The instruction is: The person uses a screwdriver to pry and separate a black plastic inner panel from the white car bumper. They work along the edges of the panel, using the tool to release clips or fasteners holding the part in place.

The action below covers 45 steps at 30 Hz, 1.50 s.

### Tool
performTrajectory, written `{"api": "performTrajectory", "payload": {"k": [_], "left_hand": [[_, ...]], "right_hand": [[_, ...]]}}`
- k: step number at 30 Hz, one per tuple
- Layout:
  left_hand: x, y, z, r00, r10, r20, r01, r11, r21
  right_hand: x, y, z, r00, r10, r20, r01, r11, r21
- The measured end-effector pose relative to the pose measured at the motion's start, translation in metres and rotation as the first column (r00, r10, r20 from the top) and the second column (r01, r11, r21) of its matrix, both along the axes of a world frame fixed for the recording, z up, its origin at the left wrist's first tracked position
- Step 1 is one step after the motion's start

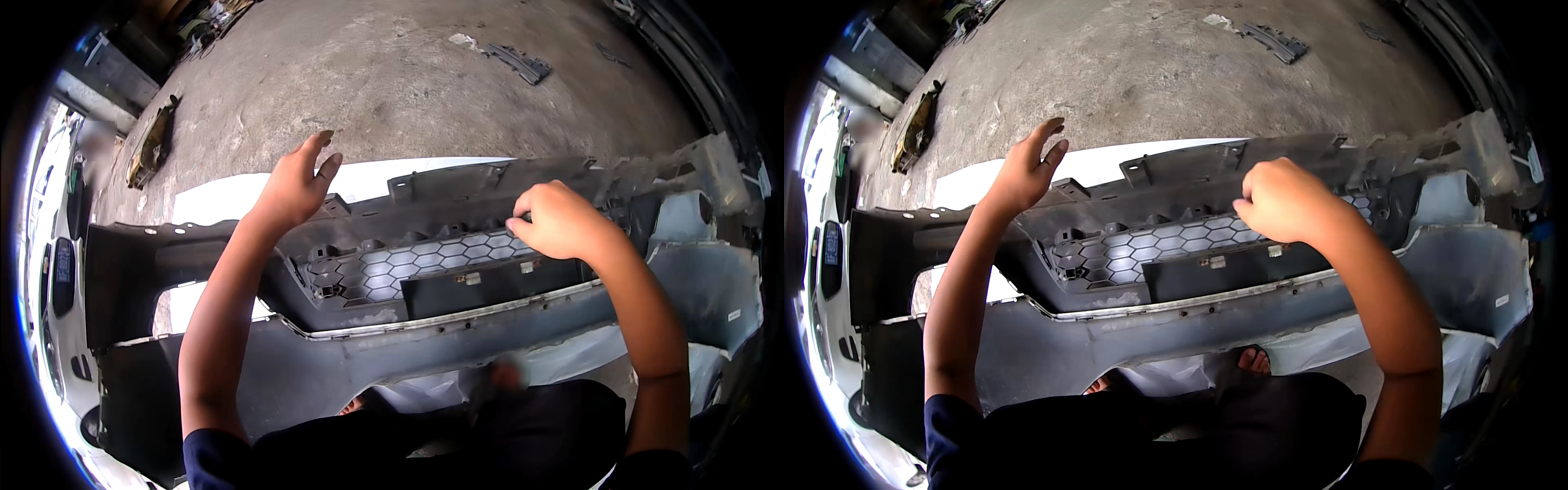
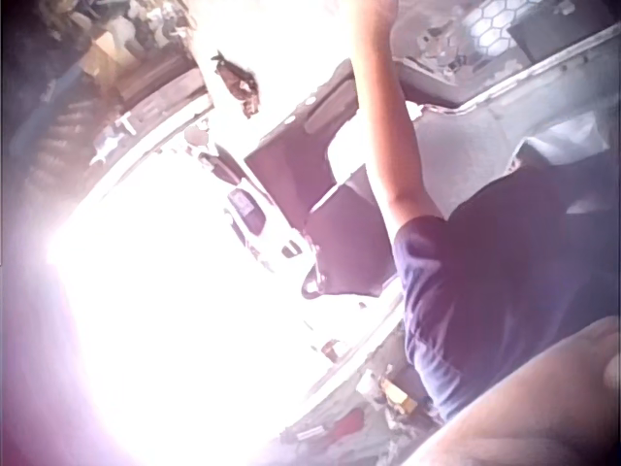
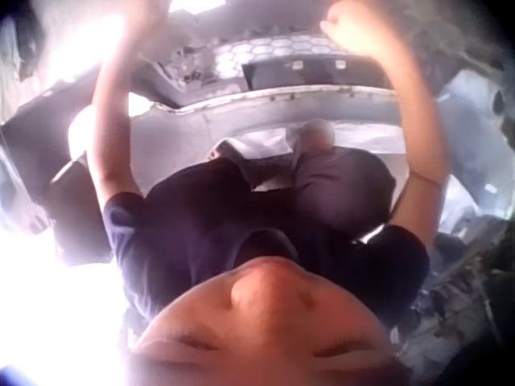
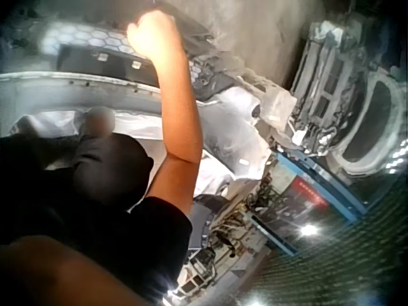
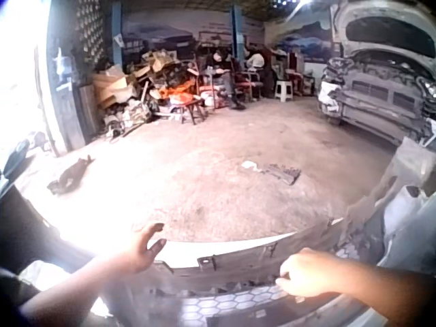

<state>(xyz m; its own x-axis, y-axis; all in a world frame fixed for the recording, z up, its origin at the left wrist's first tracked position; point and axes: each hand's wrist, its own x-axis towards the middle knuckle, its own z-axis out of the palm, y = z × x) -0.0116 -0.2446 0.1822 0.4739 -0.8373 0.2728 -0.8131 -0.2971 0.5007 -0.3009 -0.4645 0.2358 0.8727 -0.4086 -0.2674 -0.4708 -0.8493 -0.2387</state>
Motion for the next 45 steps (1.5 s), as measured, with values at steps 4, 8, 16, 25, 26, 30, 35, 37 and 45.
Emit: {"api": "performTrajectory", "payload": {"k": [4,8,16,25,26,30,35,37,45], "left_hand": [[0.021,0.005,-0.014,1.000,0.001,0.021,-0.007,0.957,0.290],[0.023,0.002,-0.036,0.999,0.036,-0.035,-0.034,0.998,0.059],[-0.055,-0.001,-0.093,0.750,-0.404,0.524,0.565,0.802,-0.191],[-0.091,0.017,-0.213,0.854,-0.456,0.251,0.409,0.886,0.217],[-0.091,0.018,-0.217,0.868,-0.440,0.229,0.395,0.892,0.219],[-0.092,0.011,-0.227,0.913,-0.358,0.195,0.307,0.918,0.249],[-0.096,0.011,-0.232,0.909,-0.362,0.208,0.305,0.915,0.265],[-0.093,0.009,-0.232,0.907,-0.354,0.226,0.292,0.918,0.269],[-0.095,0.009,-0.231,0.910,-0.366,0.195,0.300,0.905,0.301]], "right_hand": [[0.020,0.002,0.008,0.965,0.051,-0.259,-0.080,0.991,-0.106],[0.049,0.009,0.013,0.930,-0.026,-0.366,-0.025,0.991,-0.132],[0.109,0.006,0.014,0.863,-0.034,-0.504,0.007,0.998,-0.056],[0.145,0.003,0.011,0.911,-0.147,-0.386,0.166,0.986,0.017],[0.144,0.003,0.012,0.915,-0.153,-0.374,0.175,0.984,0.026],[0.138,-0.012,0.009,0.927,-0.198,-0.318,0.211,0.978,0.004],[0.094,0.023,0.009,0.950,-0.130,-0.285,0.126,0.991,-0.032],[0.066,0.041,0.003,0.971,-0.134,-0.198,0.121,0.990,-0.078],[-0.026,0.066,-0.034,0.972,-0.209,0.107,0.221,0.968,-0.117]]}}
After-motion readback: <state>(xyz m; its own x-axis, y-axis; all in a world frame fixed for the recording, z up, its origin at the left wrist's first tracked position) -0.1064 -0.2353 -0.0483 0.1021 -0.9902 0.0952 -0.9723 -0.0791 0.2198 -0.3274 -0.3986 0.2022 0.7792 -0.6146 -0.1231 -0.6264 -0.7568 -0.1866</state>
